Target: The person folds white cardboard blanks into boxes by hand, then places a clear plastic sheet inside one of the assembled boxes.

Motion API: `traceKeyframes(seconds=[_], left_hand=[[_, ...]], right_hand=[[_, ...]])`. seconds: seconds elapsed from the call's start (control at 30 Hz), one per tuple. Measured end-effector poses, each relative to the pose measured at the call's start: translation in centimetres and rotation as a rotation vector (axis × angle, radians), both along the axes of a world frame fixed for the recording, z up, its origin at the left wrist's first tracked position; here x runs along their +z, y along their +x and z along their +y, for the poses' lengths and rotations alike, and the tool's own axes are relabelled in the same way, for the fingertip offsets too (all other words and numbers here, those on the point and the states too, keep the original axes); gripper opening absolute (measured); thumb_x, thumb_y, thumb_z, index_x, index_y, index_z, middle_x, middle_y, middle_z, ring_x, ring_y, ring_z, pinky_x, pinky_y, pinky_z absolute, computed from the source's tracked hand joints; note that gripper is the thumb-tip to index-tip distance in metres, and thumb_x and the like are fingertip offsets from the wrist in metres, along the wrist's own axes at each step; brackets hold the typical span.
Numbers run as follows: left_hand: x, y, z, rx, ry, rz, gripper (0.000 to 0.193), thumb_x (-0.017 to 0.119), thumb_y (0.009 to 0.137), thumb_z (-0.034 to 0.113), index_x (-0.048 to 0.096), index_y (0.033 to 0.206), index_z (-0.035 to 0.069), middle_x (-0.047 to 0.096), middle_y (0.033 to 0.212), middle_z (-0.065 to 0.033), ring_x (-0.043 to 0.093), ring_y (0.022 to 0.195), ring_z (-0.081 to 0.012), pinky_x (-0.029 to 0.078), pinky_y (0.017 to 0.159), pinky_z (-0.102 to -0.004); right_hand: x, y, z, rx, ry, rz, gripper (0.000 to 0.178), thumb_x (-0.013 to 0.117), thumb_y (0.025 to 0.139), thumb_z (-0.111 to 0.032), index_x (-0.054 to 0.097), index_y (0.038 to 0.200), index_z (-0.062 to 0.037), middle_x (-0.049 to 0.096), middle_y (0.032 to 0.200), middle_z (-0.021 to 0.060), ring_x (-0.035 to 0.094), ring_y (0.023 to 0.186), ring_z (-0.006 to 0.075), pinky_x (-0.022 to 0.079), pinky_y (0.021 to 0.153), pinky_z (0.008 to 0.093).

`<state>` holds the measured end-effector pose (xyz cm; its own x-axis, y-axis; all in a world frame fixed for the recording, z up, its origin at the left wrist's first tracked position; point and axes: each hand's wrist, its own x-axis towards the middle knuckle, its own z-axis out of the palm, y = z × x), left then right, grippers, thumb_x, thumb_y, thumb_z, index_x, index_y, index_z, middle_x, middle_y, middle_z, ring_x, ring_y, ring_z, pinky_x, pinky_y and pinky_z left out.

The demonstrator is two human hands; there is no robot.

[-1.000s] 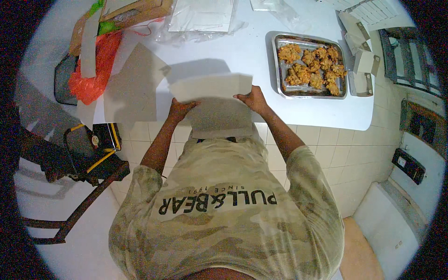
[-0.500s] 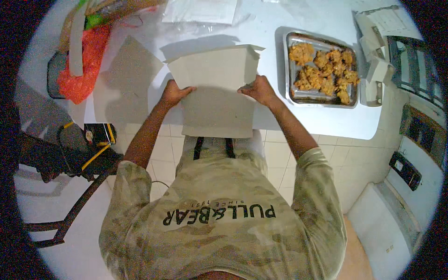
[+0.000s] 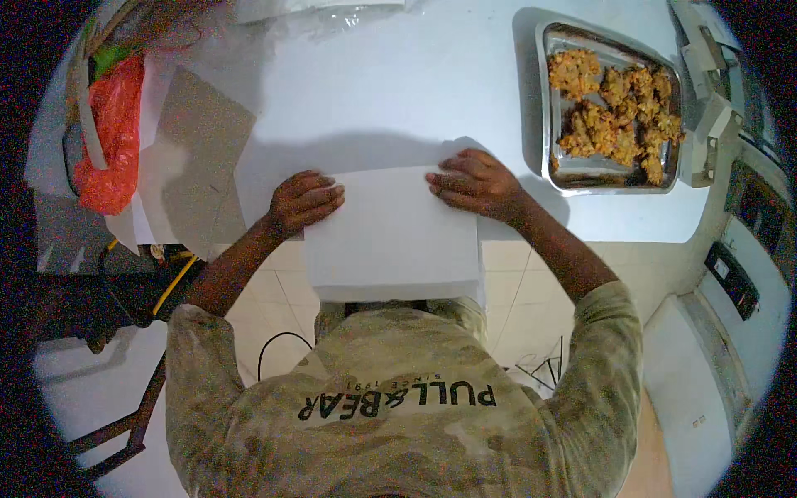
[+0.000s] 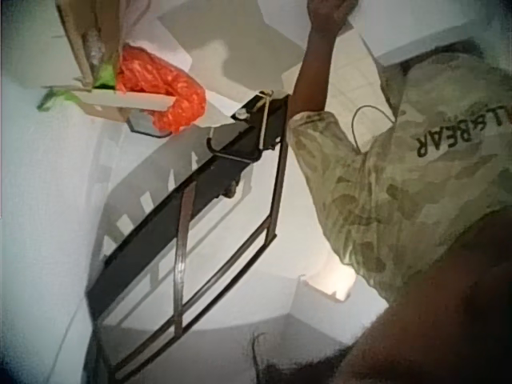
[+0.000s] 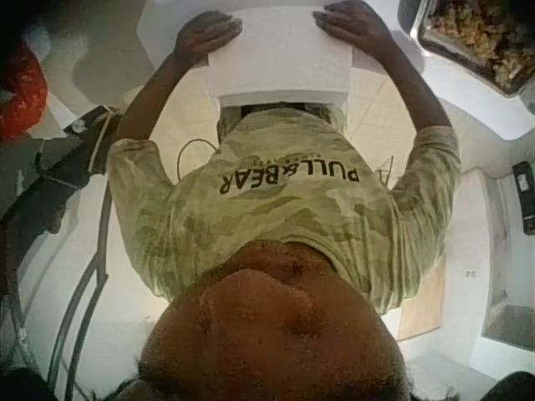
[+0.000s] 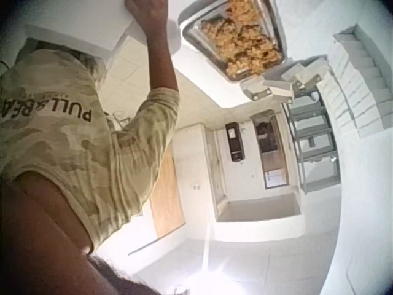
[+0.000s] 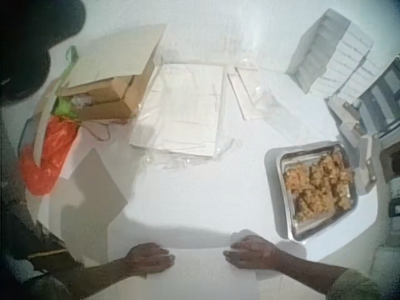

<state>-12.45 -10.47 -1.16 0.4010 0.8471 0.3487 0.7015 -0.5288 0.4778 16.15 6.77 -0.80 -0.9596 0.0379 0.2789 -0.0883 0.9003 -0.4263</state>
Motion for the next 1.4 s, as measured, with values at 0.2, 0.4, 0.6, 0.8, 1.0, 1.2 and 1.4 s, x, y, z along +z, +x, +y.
traceKeyframes(seconds=[0.2,0.4,0.6,0.8,1.0,1.2,1.4], left_hand=[[1.2,-0.2,-0.3,-0.008,-0.197,0.015,0.026,0.060,0.069,0.017,0.059,0.095,0.009,0.057,0.105,-0.0039,0.052,0.102,-0.0242,0.040,0.088,-0.0418],[0.8,0.2,-1.7,0.000,-0.339,0.119,0.041,0.059,0.070,0.025,0.054,0.107,0.008,0.048,0.119,-0.0087,0.042,0.114,-0.0276,0.025,0.096,-0.0536],[0.6,0.4,-1.4,-0.113,-0.274,0.274,0.056,0.060,0.067,0.030,0.046,0.118,0.012,0.037,0.130,-0.0045,0.034,0.120,-0.0258,0.018,0.097,-0.0594],[1.6,0.4,-0.5,-0.178,-0.429,0.251,0.047,0.056,0.072,0.031,0.048,0.117,0.019,0.036,0.132,0.0005,0.030,0.123,-0.0223,0.010,0.099,-0.0579],[-0.7,0.9,0.2,0.253,-0.613,0.064,0.025,0.051,0.082,0.035,0.057,0.105,0.028,0.028,0.137,0.0018,0.016,0.128,-0.0206,-0.015,0.097,-0.0437],[-1.6,0.5,-0.6,0.675,-0.800,-0.408,0.055,0.053,0.078,0.045,0.043,0.119,0.009,0.036,0.126,-0.0137,0.020,0.123,-0.0293,-0.006,0.099,-0.0457],[-0.7,2.3,-0.5,0.862,-0.480,-0.139,0.077,0.070,0.065,0.041,0.035,0.123,0.005,0.036,0.123,-0.0161,0.020,0.122,-0.0309,0.005,0.097,-0.0520]], right_hand=[[2.2,0.2,-0.5,-0.026,-0.084,-0.257,0.046,0.059,0.067,-0.024,0.052,0.110,-0.0098,0.049,0.117,0.0044,0.047,0.107,0.0225,0.033,0.096,0.0446],[2.3,0.4,-2.5,-0.046,0.050,-0.271,0.052,0.055,0.070,-0.026,0.044,0.120,-0.0156,0.042,0.125,0.0016,0.040,0.114,0.0213,0.027,0.098,0.0471],[2.0,0.4,-3.2,0.093,0.003,-0.415,0.059,0.052,0.071,-0.028,0.035,0.127,-0.0214,0.028,0.136,-0.0023,0.028,0.124,0.0203,0.020,0.102,0.0468],[2.5,0.1,-2.4,0.116,-0.225,-0.504,0.059,0.053,0.071,-0.031,0.037,0.126,-0.0205,0.029,0.135,-0.0030,0.024,0.126,0.0193,0.014,0.103,0.0457],[-1.0,0.6,-2.2,-0.024,-0.576,-0.310,0.033,0.056,0.079,-0.021,0.051,0.111,-0.0140,0.052,0.117,0.0014,0.040,0.118,0.0189,0.009,0.103,0.0380],[1.1,-0.7,-3.6,-0.874,-1.225,-0.420,0.045,0.066,0.074,-0.027,0.050,0.109,-0.0026,0.060,0.093,0.0145,0.059,0.083,0.0204,0.049,0.074,0.0337],[1.0,-1.8,-5.8,-0.975,-1.098,-0.209,0.040,0.069,0.070,-0.016,0.053,0.104,-0.0011,0.061,0.092,0.0116,0.059,0.082,0.0162,0.048,0.073,0.0303]])
